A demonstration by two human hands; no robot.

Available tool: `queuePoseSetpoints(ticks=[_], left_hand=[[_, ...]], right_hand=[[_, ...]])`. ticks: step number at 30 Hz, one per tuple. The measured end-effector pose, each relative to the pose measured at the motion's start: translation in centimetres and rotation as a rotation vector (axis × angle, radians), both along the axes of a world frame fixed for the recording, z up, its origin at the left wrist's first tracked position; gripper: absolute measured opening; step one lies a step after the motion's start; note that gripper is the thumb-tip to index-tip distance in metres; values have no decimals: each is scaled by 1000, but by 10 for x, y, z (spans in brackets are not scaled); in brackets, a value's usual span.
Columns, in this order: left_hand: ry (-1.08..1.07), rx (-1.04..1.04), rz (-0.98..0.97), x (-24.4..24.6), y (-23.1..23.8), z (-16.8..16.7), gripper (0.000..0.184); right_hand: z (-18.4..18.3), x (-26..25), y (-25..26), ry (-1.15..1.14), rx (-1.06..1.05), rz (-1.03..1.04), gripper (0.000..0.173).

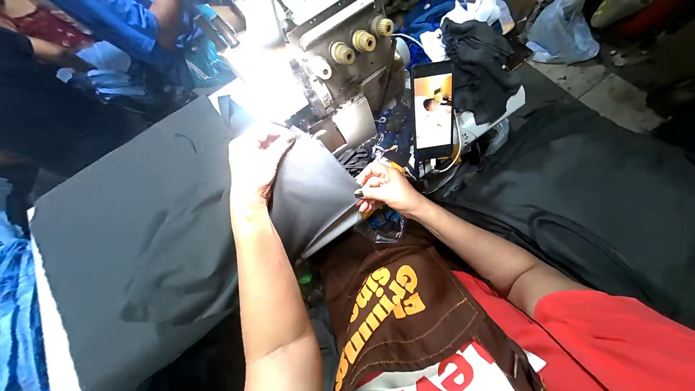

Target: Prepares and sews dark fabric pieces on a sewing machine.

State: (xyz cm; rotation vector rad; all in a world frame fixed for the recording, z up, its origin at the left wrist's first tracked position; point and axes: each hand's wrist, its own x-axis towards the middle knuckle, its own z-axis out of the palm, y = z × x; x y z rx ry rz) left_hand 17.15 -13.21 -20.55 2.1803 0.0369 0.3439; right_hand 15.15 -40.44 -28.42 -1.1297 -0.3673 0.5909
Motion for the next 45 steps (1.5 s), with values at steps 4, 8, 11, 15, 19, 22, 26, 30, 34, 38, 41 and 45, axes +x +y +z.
queuePoseSetpoints(ticks=[4,8,11,15,19,22,26,30,34,38,41,45], left_hand=[[18,48,-9,-4,0,2,18],[46,13,-35,-16,-1,6,17],[6,-109,-81,-22,2,3,13],[-23,-134,-106,-24,5,-1,13],[-22,-134,-90,-24,6,-2,14],[1,-90,-71,-22,3,1,14],[45,28,-43,-23,-1,9,14],[128,81,-8,-29,-6,14,13],[152,124,1,-31,-14,17,13],[187,186,16,-28,-21,19,17],[223,223,26,-26,-20,20,17],[248,272,51,-22,-23,25,17]], right_hand=[[-2,1,-3,101,-21,82,32],[-6,-1,-1,143,-70,111,11],[-11,0,0,142,-84,88,10],[-11,0,3,161,-68,103,8],[-11,0,2,159,-63,135,11],[-10,0,-1,150,-63,149,13],[-7,-3,-4,106,-105,166,14],[-11,-12,-11,73,-110,195,8],[-14,-19,-15,92,-99,182,9],[-14,-20,-13,106,-97,186,11],[-16,-20,-12,111,-86,191,12],[-17,-19,-12,114,-68,193,10]])
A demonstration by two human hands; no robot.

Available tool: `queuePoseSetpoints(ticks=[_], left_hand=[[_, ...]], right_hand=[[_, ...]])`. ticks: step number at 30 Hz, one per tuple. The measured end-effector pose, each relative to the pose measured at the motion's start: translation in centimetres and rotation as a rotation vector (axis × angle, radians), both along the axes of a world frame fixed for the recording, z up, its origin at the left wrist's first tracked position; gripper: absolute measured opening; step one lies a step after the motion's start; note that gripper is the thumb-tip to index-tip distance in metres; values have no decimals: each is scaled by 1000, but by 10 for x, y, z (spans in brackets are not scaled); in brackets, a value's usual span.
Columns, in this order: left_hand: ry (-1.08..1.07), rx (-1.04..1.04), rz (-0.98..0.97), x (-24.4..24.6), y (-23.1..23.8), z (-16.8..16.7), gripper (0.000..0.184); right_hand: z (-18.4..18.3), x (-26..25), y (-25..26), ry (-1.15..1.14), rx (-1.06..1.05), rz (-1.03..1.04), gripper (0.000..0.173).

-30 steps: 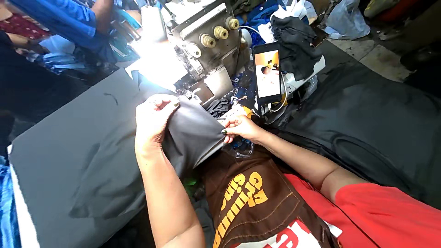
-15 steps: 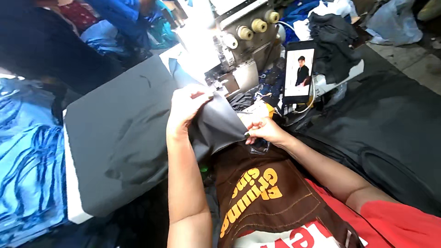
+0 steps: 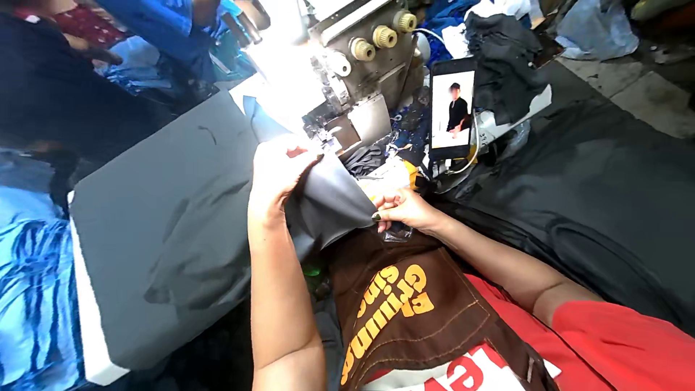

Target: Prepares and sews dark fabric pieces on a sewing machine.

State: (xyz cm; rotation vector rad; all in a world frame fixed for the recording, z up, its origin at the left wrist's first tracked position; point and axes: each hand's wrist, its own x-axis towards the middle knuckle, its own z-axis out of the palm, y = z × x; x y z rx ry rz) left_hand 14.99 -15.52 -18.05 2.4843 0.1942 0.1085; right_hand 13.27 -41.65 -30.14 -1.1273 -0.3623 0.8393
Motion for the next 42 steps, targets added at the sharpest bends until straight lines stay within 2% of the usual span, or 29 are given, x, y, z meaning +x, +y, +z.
queuePoseSetpoints(ticks=[6,17,21,24,27,29,31,34,37,39,42], left_hand=[[-13,52,-87,14,6,2,22],[-47,-27,-46,2,5,0,23],[-149,3,-61,-2,4,-7,19],[-374,141,-67,-19,-10,-26,18],[-570,497,50,-42,-44,-55,25],[-552,654,123,-46,-61,-71,32],[-486,699,154,-48,-70,-77,37],[-371,605,128,-48,-75,-70,39],[-409,486,107,-46,-69,-66,33],[-334,447,95,-43,-62,-56,34],[-196,372,104,-16,-39,-39,39]], right_hand=[[7,2,2,6,19,-36,11],[8,-2,-1,16,22,-35,12],[8,-3,-1,14,37,-43,11],[6,-4,-3,22,29,-39,12],[5,-6,-5,22,25,-44,11],[4,-7,-6,35,29,-42,11],[7,-8,-5,47,27,-41,12],[16,-8,-3,43,22,-45,13],[21,-6,0,10,32,-77,12],[24,-6,4,-13,45,-118,19],[31,2,16,-102,55,-193,42]])
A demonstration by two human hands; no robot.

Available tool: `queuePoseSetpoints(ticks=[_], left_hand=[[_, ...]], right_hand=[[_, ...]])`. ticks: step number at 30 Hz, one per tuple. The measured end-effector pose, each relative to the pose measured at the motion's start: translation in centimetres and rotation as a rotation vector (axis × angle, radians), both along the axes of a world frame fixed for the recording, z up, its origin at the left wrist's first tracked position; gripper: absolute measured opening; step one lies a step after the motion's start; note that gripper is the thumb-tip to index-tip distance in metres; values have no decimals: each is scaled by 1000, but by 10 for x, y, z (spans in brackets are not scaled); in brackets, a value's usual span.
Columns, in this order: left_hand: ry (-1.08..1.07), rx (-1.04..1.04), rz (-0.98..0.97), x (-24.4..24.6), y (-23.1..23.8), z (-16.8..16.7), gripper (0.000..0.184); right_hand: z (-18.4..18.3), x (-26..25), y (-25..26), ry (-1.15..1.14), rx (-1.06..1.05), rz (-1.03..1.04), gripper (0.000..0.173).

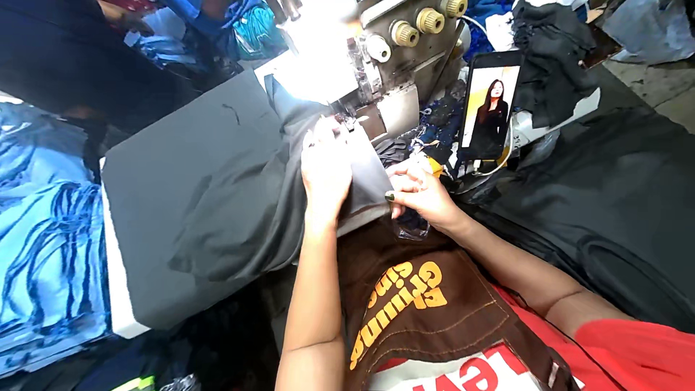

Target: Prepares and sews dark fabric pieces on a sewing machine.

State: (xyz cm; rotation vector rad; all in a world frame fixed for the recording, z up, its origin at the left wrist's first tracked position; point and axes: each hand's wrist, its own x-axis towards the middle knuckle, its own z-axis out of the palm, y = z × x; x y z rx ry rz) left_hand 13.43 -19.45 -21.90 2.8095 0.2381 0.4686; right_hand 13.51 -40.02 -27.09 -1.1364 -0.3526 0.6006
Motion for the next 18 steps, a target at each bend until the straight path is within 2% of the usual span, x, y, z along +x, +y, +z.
queuePoseSetpoints(ticks=[2,3,7,10,14,16,18], left_hand=[[58,-98,66,17,16,11,35],[101,-109,95,26,23,16,36],[234,-42,201,62,42,30,49],[181,-21,223,81,56,29,42],[81,-109,343,96,82,18,43],[44,-206,430,91,94,15,43],[-100,-262,456,70,101,9,42]], right_hand=[[8,11,11,-96,-3,-48,52],[11,18,18,-147,2,-70,52],[18,48,49,-342,-63,-155,31],[15,58,61,-448,-154,-231,22],[4,53,64,-527,-167,-295,22],[5,53,59,-572,-213,-281,24],[13,56,54,-623,-308,-248,24]])
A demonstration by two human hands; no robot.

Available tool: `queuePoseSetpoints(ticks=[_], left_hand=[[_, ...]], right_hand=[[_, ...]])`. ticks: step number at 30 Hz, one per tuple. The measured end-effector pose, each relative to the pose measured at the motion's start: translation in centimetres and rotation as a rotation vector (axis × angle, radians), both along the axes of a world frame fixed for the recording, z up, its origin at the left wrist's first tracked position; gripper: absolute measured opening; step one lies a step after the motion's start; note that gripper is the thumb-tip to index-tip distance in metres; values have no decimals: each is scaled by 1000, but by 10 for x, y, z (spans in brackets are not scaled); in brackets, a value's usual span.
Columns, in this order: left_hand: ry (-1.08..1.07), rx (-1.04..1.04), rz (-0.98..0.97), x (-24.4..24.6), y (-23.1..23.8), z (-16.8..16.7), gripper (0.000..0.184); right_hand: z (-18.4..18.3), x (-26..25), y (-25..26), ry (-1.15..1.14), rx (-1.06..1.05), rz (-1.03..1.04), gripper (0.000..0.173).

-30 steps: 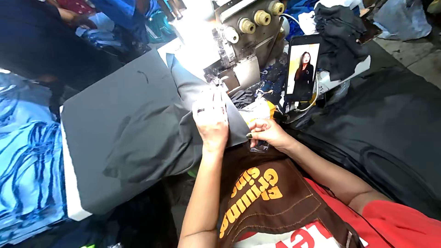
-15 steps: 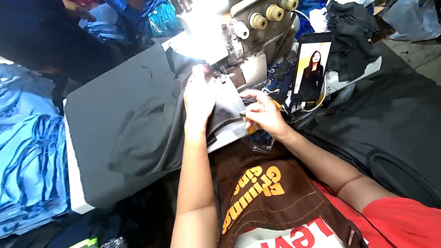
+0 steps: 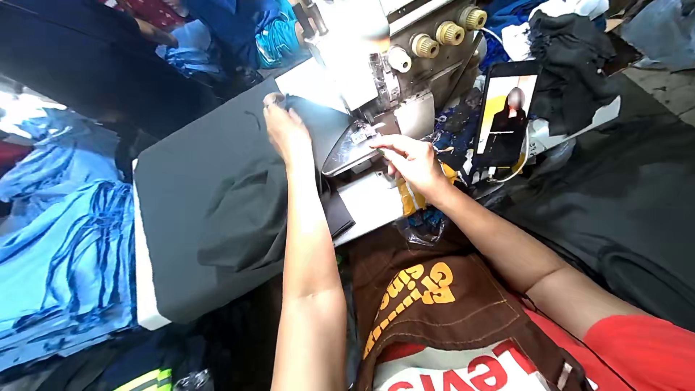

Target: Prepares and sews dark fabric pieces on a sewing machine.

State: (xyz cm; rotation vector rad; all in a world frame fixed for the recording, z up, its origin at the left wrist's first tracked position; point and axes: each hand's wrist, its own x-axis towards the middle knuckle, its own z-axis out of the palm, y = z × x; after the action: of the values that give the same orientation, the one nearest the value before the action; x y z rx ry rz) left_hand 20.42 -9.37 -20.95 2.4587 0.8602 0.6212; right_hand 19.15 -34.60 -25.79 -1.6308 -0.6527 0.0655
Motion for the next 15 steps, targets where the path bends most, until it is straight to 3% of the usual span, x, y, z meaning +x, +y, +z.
queuePoseSetpoints(ticks=[2,5,7,9,12,15], left_hand=[[-239,42,46,-33,-2,-6,42],[-663,152,82,-85,-17,-11,39],[-782,201,2,-120,-35,-9,40],[-866,258,-132,-141,-45,-2,37],[-726,339,-248,-161,-22,4,27],[-310,205,-138,-171,28,-6,41]], right_hand=[[14,4,-2,-24,-106,2,22],[34,1,13,-131,-74,22,22],[43,-2,32,-245,-63,37,29],[51,-1,49,-359,-194,74,37],[42,-1,53,-469,-300,161,21],[19,-2,24,-530,-339,154,16]])
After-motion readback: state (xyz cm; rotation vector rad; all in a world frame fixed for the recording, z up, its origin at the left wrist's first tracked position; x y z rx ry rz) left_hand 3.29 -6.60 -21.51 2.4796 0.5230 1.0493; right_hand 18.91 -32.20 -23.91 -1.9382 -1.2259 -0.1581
